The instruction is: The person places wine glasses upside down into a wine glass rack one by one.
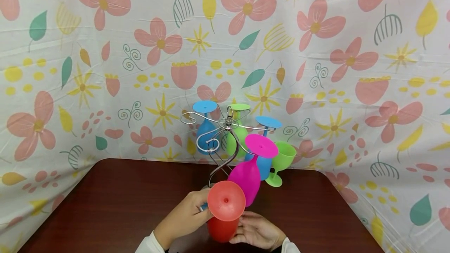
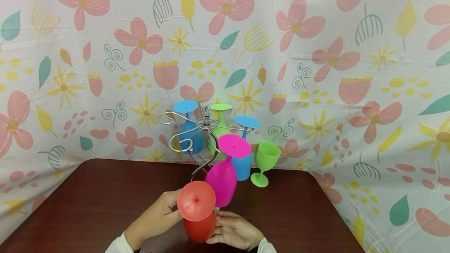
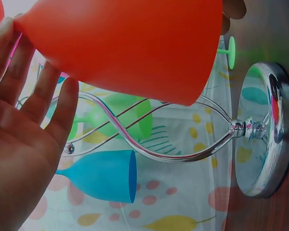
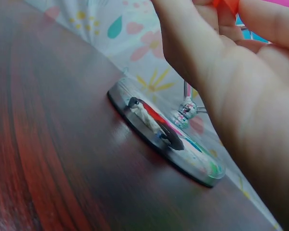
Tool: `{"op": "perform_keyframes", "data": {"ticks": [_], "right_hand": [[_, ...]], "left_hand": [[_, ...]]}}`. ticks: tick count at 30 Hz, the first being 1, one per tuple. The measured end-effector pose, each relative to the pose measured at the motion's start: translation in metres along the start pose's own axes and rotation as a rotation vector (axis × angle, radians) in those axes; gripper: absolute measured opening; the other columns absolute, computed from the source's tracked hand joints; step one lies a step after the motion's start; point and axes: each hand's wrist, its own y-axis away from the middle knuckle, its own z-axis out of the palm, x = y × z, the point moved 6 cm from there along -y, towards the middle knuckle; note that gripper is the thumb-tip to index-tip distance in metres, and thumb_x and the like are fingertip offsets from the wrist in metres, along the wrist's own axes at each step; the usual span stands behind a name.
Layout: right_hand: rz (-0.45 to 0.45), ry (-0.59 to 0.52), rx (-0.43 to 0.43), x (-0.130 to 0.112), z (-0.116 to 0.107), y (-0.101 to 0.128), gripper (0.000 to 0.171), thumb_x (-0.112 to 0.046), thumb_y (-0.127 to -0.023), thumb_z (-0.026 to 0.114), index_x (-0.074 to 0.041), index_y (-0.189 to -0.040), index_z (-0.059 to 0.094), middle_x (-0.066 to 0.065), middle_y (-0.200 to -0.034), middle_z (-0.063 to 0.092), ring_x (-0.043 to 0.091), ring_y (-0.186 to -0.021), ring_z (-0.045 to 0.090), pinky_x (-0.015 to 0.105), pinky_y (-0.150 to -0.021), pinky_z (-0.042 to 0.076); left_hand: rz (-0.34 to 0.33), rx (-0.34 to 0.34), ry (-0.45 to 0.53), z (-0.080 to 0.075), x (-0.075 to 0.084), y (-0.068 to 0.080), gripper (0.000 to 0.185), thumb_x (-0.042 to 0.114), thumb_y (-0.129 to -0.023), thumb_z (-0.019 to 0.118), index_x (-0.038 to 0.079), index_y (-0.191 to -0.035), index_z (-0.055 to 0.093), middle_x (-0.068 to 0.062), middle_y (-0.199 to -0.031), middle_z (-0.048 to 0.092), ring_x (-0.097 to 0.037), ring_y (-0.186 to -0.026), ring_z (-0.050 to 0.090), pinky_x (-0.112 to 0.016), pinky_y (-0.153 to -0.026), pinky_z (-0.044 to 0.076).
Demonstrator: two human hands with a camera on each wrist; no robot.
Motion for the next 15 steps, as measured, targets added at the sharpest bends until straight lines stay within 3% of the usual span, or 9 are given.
{"op": "perform_keyframes", "data": {"ticks": [4, 8, 15], "right_hand": [[0.000, 0.046, 0.035, 0.000, -0.002, -0.001, 0.052, -0.008, -0.122, 0.022, -0.018, -0.155, 0.061, 0.002, -0.145, 0.069, 0.017, -0.130, 0.067, 0.038, -0.118, 0.051], [-0.003, 0.135, 0.125, -0.002, -0.008, -0.003, 0.048, -0.009, -0.123, 0.027, -0.018, -0.147, 0.067, 0.001, -0.140, 0.074, 0.015, -0.127, 0.070, 0.036, -0.114, 0.054], [-0.048, 0.272, 0.440, -0.011, -0.023, 0.000, 0.030, -0.011, -0.120, 0.045, -0.020, -0.126, 0.073, -0.004, -0.118, 0.077, 0.010, -0.110, 0.074, 0.030, -0.103, 0.059]], "left_hand": [[0.004, -0.003, 0.005, -0.001, 0.002, -0.001, 0.035, 0.007, -0.110, 0.068, 0.012, -0.144, 0.072, -0.003, -0.126, 0.078, -0.014, -0.114, 0.071, -0.039, -0.100, 0.063], [-0.005, -0.010, 0.029, -0.003, 0.004, -0.001, 0.037, 0.008, -0.111, 0.067, 0.012, -0.147, 0.070, -0.004, -0.131, 0.077, -0.017, -0.118, 0.071, -0.040, -0.103, 0.062], [-0.048, -0.005, 0.047, -0.010, 0.002, -0.001, 0.035, 0.008, -0.111, 0.067, 0.010, -0.146, 0.071, -0.004, -0.128, 0.078, -0.015, -0.116, 0.071, -0.040, -0.102, 0.062]]}}
